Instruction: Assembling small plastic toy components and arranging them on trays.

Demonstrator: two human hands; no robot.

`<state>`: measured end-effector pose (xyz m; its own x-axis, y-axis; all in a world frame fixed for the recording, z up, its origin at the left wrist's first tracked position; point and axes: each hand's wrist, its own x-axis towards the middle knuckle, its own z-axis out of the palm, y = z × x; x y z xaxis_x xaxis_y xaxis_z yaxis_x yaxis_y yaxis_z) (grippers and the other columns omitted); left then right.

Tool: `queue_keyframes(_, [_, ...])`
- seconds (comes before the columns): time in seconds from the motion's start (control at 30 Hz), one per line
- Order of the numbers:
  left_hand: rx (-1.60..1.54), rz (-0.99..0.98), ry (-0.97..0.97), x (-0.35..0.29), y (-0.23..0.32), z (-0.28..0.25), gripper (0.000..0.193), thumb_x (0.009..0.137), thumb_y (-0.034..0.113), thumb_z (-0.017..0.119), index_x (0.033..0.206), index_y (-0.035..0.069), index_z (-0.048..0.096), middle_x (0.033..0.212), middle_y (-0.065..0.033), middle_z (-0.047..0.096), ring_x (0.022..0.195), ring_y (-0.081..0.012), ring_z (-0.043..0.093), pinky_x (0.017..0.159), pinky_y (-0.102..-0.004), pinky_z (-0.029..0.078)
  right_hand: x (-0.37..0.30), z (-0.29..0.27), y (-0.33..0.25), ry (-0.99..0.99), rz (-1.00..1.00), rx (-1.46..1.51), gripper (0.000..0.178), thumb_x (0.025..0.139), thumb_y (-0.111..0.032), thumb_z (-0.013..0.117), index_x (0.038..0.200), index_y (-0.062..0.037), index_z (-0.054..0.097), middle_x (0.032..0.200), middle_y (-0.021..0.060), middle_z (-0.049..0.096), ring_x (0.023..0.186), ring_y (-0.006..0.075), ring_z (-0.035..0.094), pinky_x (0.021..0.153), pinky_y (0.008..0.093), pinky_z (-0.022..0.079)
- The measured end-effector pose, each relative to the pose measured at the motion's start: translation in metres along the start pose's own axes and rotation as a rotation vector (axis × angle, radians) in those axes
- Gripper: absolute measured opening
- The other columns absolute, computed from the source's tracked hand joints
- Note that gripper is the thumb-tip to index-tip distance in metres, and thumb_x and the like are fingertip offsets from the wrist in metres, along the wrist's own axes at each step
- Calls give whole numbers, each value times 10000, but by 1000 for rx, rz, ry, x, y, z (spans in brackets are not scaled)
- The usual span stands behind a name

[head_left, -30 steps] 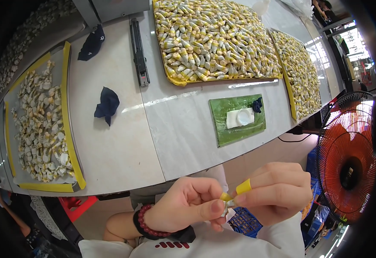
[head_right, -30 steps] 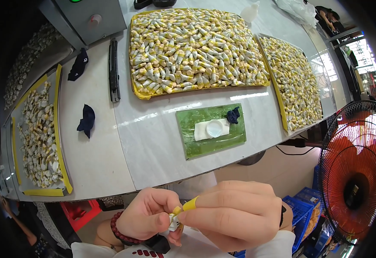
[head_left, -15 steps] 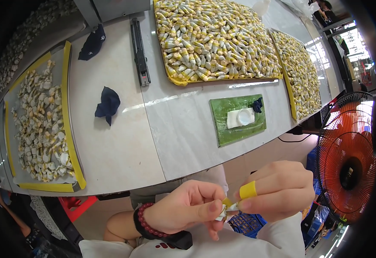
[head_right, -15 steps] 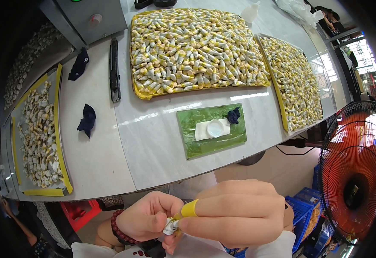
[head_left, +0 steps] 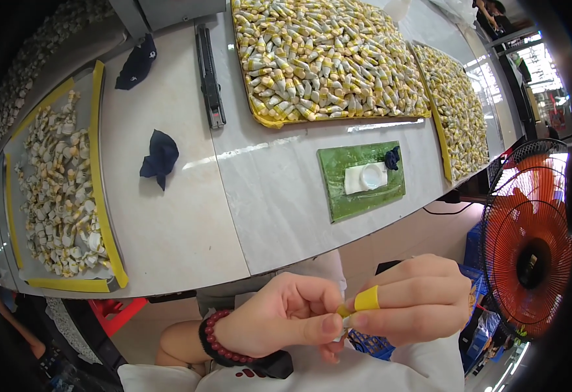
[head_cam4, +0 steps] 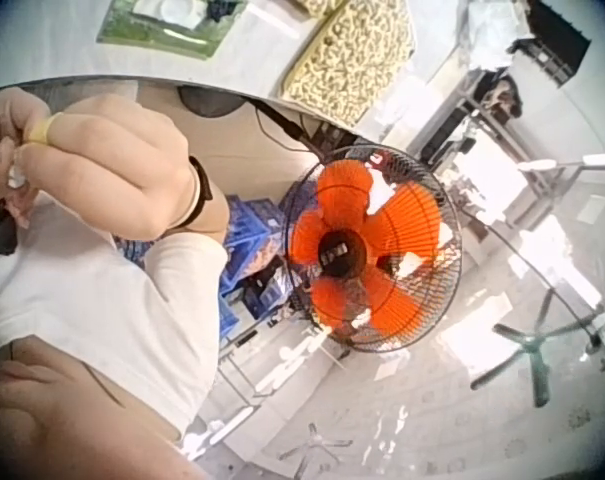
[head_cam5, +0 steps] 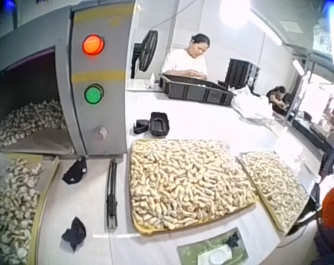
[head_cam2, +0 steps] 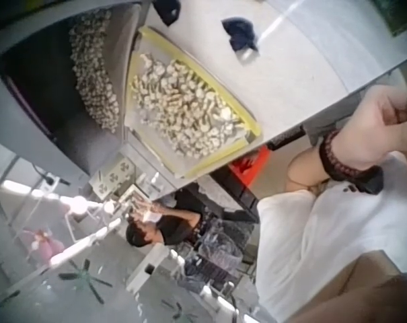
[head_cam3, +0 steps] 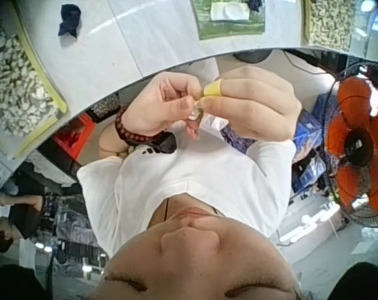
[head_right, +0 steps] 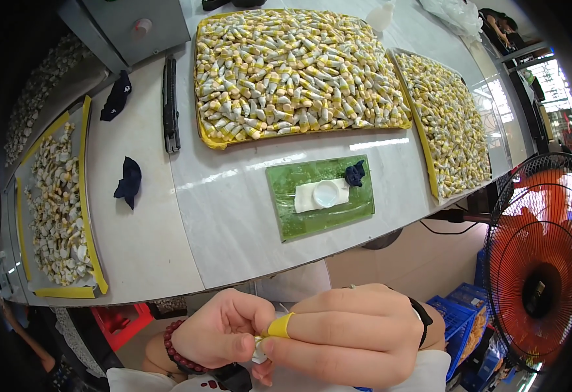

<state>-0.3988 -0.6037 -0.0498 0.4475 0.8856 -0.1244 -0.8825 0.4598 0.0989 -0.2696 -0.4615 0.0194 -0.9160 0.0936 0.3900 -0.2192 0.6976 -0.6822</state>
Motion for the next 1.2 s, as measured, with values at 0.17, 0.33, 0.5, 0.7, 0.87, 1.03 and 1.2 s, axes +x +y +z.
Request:
queue_keyframes(0.17, [9, 28, -4, 1, 8, 0, 198, 866, 195, 585, 876, 3, 534, 814, -47, 599, 718, -90, 588, 676, -227, 498, 6, 0, 0, 11, 29, -29, 154, 671, -5, 658, 825, -13, 672, 804, 101, 656, 653, 180, 635, 545, 229, 502])
queue_keyframes(0.33, [193, 119, 74, -9, 7, -1, 193, 871, 200, 578, 931, 20, 549, 826, -37, 606, 715, -92, 593, 683, -226, 495, 7, 13, 7, 130, -73, -56, 87, 661, -48, 668, 748, -51, 680, 718, 74, 645, 530, 169, 595, 488, 253, 497])
queue_keyframes(0.5, [196, 86, 39, 1, -1, 2, 256, 888, 232, 549, 1052, 35, 547, 829, 10, 585, 753, -63, 571, 689, -211, 484, -6, 9, -20, 204, 11, -222, 122, 606, -38, 683, 708, -100, 656, 712, 44, 627, 542, 173, 600, 478, 262, 488])
queue_keyframes(0.7, [279, 270, 213, -7, -5, 17, 193, 871, 193, 563, 900, 5, 599, 755, -57, 634, 679, -132, 623, 604, -224, 504, 19, -5, -23, 107, -184, -158, 192, 617, 56, 665, 801, 11, 633, 791, 124, 615, 579, 239, 584, 501, 292, 460])
queue_keyframes(0.87, [438, 235, 291, -9, 3, 21, 163, 859, 156, 563, 902, 5, 605, 727, -59, 633, 610, -127, 617, 550, -216, 493, 22, -6, -27, 110, -200, -185, 220, 622, 70, 637, 832, 4, 645, 799, 123, 613, 580, 232, 577, 494, 293, 449])
queue_keyframes(1.03, [464, 299, 295, -8, 4, 19, 140, 844, 133, 571, 895, 9, 613, 751, -48, 631, 637, -107, 604, 597, -213, 492, 22, -8, -28, 107, -233, -226, 235, 628, 66, 617, 851, 2, 650, 804, 123, 613, 594, 241, 584, 514, 302, 464])
queue_keyframes(1.2, [557, 356, 282, -13, 4, 25, 129, 836, 123, 585, 891, 12, 621, 761, -47, 628, 650, -110, 598, 629, -238, 494, 18, -4, -31, 101, -249, -243, 218, 631, 69, 598, 836, 6, 641, 812, 126, 614, 635, 254, 604, 534, 309, 476])
